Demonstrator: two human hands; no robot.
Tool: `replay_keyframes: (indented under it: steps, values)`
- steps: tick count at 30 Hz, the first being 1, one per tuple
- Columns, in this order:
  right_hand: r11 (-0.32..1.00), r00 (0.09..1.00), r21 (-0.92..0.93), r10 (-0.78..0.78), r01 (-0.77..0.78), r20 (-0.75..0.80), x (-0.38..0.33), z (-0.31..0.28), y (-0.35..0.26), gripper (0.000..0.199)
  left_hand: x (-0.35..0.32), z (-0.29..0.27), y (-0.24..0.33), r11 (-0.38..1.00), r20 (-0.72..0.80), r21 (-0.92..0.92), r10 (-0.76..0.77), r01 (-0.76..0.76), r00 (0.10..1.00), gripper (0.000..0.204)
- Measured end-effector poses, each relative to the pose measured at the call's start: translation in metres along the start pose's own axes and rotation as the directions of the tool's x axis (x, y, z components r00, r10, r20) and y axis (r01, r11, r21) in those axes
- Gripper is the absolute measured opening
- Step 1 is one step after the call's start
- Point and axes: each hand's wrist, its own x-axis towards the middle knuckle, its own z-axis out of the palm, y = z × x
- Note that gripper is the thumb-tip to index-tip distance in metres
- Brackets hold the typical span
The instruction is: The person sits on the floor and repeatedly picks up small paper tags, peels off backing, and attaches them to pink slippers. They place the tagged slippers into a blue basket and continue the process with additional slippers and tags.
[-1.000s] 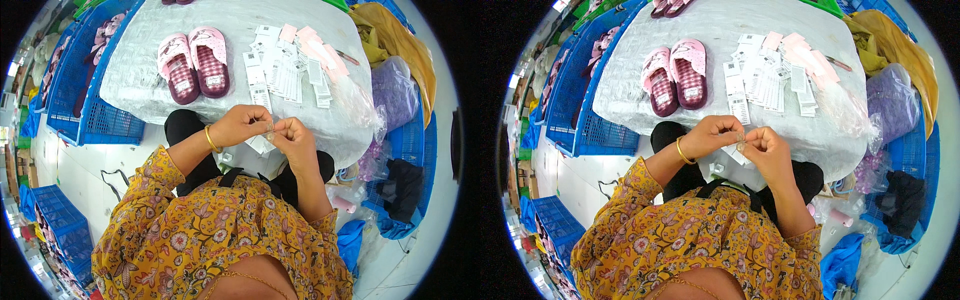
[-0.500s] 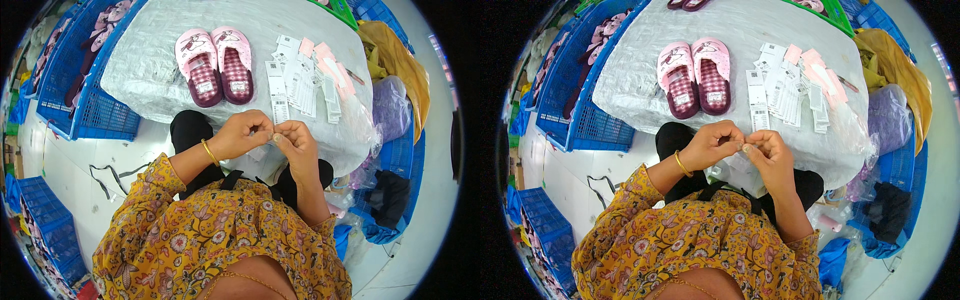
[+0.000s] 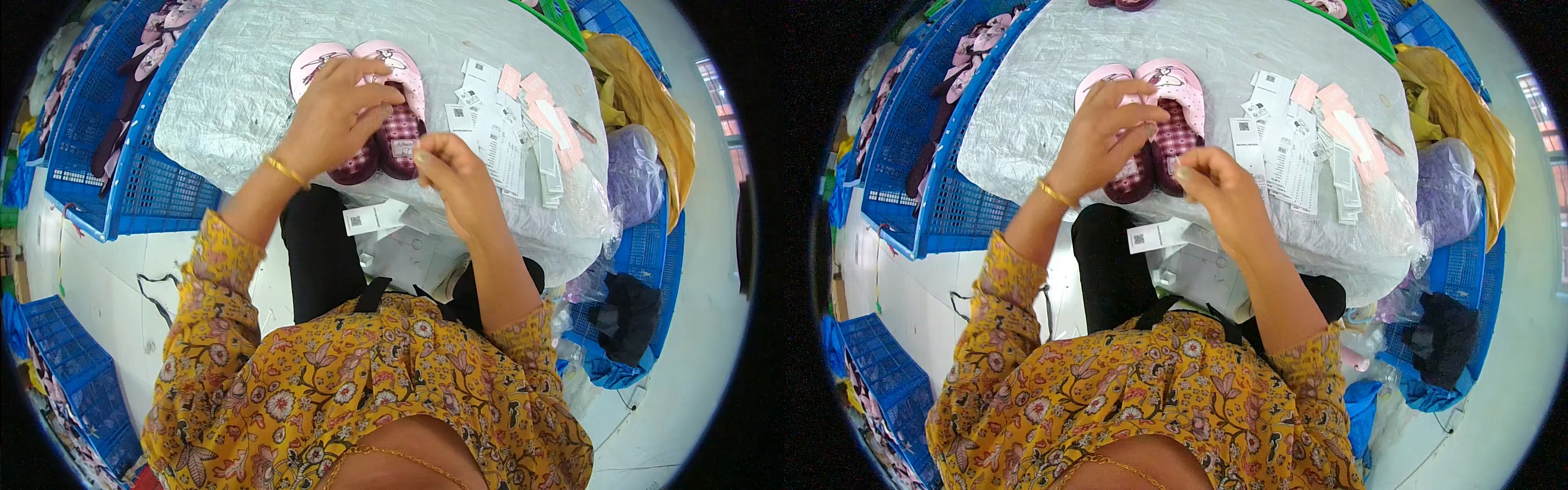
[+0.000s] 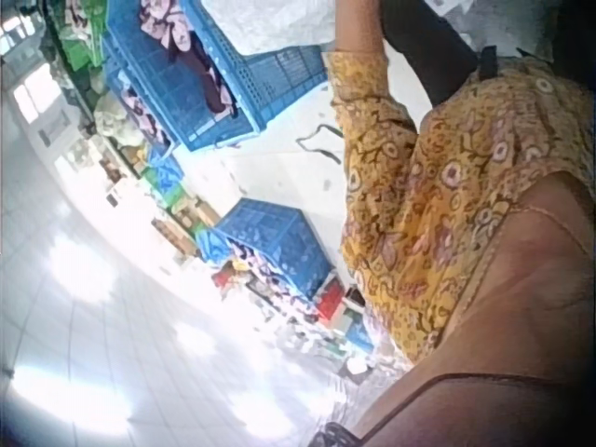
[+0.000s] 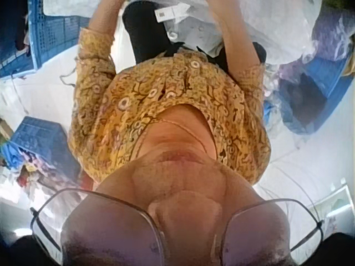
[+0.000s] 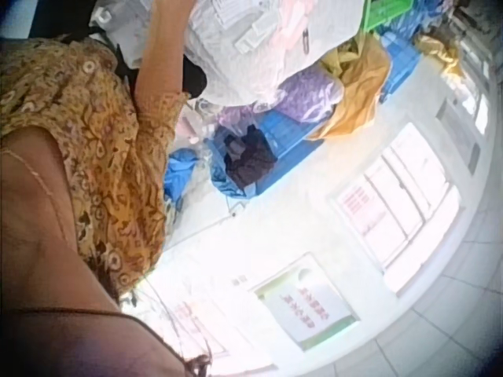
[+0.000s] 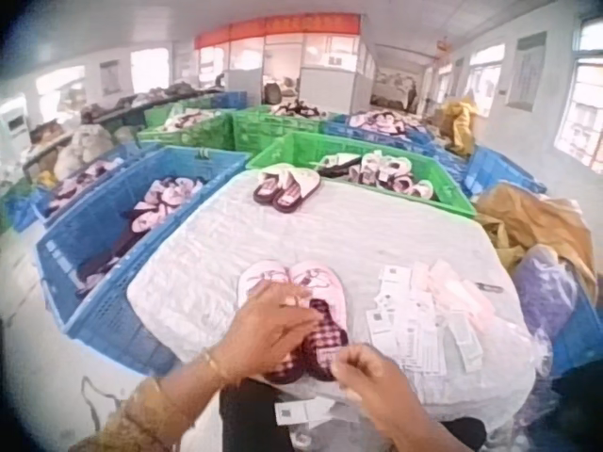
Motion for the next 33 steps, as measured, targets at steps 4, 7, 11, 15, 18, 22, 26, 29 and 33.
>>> replay_keyframes:
  steps: [4,7,11,15,18,22,26,29,33]
  values:
    - [0.999,0.999,-0.025,-0.041,0.04,-0.034,0.042,0.012,0.004,0.018,0.019,0.015,-0.03,0.972,0.182,0.152,0.149,-0.178,0.972,0.017]
    - [0.991,0.994,-0.123,-0.064,0.053,-0.084,0.058,0.015,0.015,0.025,0.02,0.024,-0.04,0.968,0.252,0.221,0.065,-0.123,0.966,0.013]
    - [0.949,0.986,-0.313,-0.084,0.034,-0.146,0.065,0.019,0.02,0.033,0.021,0.027,-0.042,0.971,0.296,0.238,-0.041,-0.033,0.954,0.011]
    - [0.905,0.989,-0.425,-0.037,-0.028,-0.144,0.064,0.022,0.009,0.035,0.021,0.022,-0.051,0.991,0.376,0.134,-0.05,-0.001,0.925,0.009]
    - [0.902,0.987,-0.431,-0.075,0.007,-0.141,0.071,0.016,0.022,0.034,0.02,0.025,-0.06,0.999,0.403,0.012,-0.033,0.031,0.915,0.01]
    - [0.908,0.993,-0.419,-0.037,-0.014,-0.113,0.073,0.015,0.019,0.034,0.017,0.028,-0.068,0.995,0.419,-0.08,-0.018,0.056,0.908,0.01]
    - [0.908,0.993,-0.418,-0.026,-0.023,-0.112,0.074,0.016,0.019,0.033,0.015,0.03,-0.071,0.993,0.402,-0.107,0.003,0.044,0.916,0.012]
    - [0.895,0.992,-0.443,-0.019,-0.038,-0.123,0.073,0.019,0.015,0.033,0.014,0.029,-0.069,0.992,0.395,-0.115,-0.002,0.052,0.919,0.012]
    - [0.864,0.987,-0.501,-0.026,-0.059,-0.16,0.073,0.025,0.011,0.032,0.013,0.028,-0.069,0.992,0.394,-0.117,0.004,0.046,0.919,0.014]
